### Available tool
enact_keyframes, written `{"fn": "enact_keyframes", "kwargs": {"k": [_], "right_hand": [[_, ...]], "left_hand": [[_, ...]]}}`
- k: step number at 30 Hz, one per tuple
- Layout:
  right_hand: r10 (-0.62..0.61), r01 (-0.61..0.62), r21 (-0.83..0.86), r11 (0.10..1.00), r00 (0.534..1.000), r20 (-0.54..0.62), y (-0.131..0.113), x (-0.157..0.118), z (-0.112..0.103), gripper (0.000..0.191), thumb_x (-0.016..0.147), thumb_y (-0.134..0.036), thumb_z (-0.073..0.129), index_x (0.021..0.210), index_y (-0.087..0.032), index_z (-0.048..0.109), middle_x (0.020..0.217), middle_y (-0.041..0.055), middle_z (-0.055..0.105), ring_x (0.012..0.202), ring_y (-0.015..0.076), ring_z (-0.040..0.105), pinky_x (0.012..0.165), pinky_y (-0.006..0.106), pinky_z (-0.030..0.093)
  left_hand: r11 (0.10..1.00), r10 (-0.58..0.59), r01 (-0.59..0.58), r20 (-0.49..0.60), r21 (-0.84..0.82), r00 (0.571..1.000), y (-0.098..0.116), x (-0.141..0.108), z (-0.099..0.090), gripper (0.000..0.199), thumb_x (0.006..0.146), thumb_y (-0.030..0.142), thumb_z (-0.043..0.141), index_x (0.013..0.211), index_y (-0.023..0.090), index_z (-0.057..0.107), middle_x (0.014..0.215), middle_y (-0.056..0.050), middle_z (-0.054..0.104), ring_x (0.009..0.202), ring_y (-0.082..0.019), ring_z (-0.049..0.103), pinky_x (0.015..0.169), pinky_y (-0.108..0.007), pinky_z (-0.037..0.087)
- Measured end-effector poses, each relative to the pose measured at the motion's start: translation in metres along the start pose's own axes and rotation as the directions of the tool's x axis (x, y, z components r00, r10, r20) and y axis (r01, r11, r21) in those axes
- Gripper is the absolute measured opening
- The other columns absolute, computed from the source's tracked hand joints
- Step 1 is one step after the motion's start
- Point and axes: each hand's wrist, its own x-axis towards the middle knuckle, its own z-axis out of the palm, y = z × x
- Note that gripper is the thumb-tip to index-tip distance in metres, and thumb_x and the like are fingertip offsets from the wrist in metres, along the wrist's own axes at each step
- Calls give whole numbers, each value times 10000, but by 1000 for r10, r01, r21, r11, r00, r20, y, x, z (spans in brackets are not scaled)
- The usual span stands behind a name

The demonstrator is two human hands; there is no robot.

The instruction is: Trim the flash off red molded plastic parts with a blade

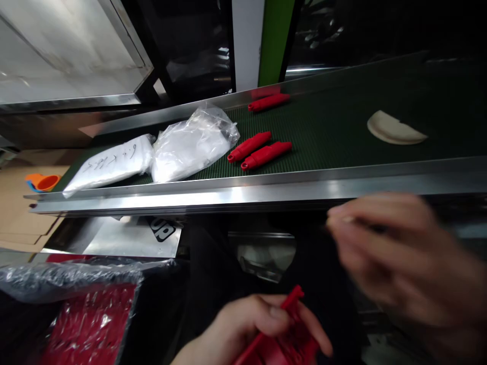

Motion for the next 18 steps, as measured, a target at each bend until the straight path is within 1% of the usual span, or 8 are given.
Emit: {"fn": "enact_keyframes", "kwargs": {"k": [2, 3, 5, 7, 9, 12, 15, 18], "right_hand": [[122, -120, 21, 993, 988, -91, 2, 0, -4, 377, 894, -71, 601, 1203, -283, 638, 1072, 60, 634, 928, 197, 612, 743, 369, 489], [146, -141, 54, 988, 984, -99, 1, 0, -5, 411, 874, -39, 610, 1211, -272, 637, 1089, 63, 637, 936, 195, 616, 744, 363, 492], [129, -124, 150, 981, 991, -24, -7, 0, -3, 415, 852, 0, 608, 1209, -210, 638, 1099, 76, 643, 978, 204, 620, 775, 363, 505], [74, -95, 251, 963, 993, 92, -22, -2, 1, 394, 849, 14, 592, 1208, -144, 628, 1095, 94, 638, 1008, 215, 612, 808, 375, 511], [76, -125, 309, 943, 983, 165, -40, -6, 7, 390, 844, 18, 580, 1197, -141, 625, 1103, 91, 631, 999, 213, 602, 804, 378, 507], [120, -178, 327, 928, 975, 189, -63, -12, 14, 388, 844, 23, 542, 1159, -180, 640, 1095, 70, 634, 942, 199, 591, 762, 367, 489], [105, -165, 320, 933, 975, 197, -74, -14, 19, 371, 864, 11, 510, 1146, -189, 645, 1033, 59, 652, 889, 189, 586, 722, 351, 471], [94, -148, 299, 943, 978, 187, -74, -14, 22, 346, 870, -7, 520, 1139, -185, 644, 993, 59, 667, 864, 193, 597, 706, 347, 473]], "left_hand": [[1000, 31, -31, 46, -2, 998, -5, 3, -4, 449, 799, 398, 552, 1002, 29, 707, 610, -102, 625, 406, -126, 502, 377, -180, 350], [997, 80, -80, 38, -11, 996, -4, 3, -3, 444, 832, 412, 538, 1034, 51, 698, 639, -108, 643, 425, -133, 532, 401, -179, 383], [978, 205, -207, -45, -30, 978, 6, 3, 6, 422, 921, 433, 471, 1131, 120, 660, 757, -116, 680, 482, -138, 587, 446, -175, 439], [937, 343, -350, -200, 1, 918, 23, 3, 22, 384, 987, 402, 383, 1193, 175, 614, 862, -93, 674, 499, -129, 591, 444, -179, 466], [874, 480, -480, -283, 76, 830, 41, 5, 38, 360, 1006, 358, 338, 1196, 181, 588, 876, -70, 644, 515, -128, 578, 433, -185, 480], [783, 619, -600, -299, 163, 726, 57, 11, 50, 334, 1006, 326, 319, 1191, 163, 544, 857, -62, 612, 557, -131, 560, 449, -181, 488], [745, 666, -642, -270, 182, 696, 63, 15, 50, 325, 1005, 322, 303, 1205, 165, 504, 847, -56, 595, 558, -134, 544, 443, -187, 480], [727, 686, -652, -271, 217, 675, 64, 18, 48, 317, 1001, 315, 314, 1212, 168, 499, 855, -53, 595, 549, -129, 534, 440, -187, 472]]}}
